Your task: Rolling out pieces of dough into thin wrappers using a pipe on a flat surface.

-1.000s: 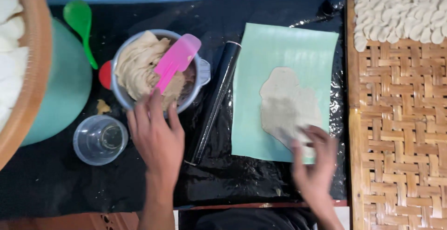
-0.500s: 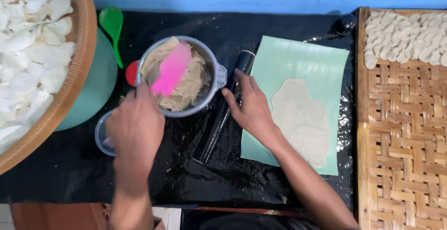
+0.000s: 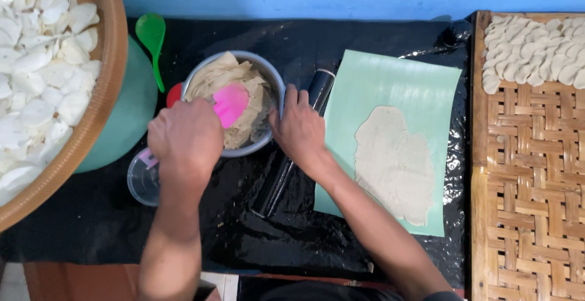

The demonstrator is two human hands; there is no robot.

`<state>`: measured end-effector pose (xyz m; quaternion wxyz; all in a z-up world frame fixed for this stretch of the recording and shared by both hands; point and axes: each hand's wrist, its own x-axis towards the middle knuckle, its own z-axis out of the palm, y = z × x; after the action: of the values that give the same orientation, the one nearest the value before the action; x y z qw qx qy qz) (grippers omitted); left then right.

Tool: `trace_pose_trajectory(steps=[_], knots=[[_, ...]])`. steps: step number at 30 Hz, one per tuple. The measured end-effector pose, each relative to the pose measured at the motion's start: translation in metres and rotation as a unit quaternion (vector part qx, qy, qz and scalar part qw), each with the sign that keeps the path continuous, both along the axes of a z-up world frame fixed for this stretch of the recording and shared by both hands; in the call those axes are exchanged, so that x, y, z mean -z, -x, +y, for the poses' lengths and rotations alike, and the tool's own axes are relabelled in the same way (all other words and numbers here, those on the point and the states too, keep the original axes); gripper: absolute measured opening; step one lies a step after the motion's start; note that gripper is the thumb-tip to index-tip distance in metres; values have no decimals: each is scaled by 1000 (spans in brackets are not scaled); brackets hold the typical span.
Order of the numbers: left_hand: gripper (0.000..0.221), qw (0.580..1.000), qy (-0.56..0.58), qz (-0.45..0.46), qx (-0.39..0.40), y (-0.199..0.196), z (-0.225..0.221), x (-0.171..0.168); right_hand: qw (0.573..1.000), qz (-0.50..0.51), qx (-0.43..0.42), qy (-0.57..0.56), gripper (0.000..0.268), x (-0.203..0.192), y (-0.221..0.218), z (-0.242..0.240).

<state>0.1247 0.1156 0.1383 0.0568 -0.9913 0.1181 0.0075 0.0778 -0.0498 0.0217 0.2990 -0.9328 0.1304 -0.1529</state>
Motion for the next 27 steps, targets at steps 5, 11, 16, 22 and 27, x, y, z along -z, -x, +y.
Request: trace_pose_trajectory(steps=[5, 11, 16, 22, 27], knots=[[19, 999, 35, 19, -17, -1, -5, 8, 999, -40, 2, 1, 54, 10, 2, -1], [21, 994, 96, 27, -37, -5, -11, 24, 999, -38, -1, 4, 55, 5, -2, 1], [24, 983, 176, 11, -49, -8, -14, 41, 999, -32, 0, 7, 57, 7, -1, 1], [25, 982, 186, -33, -6, -2, -18, 53, 1000, -19, 4, 11, 60, 14, -2, 3], [19, 979, 196, -25, 53, 6, -12, 58, 999, -32, 18, 14, 60, 18, -1, 6]])
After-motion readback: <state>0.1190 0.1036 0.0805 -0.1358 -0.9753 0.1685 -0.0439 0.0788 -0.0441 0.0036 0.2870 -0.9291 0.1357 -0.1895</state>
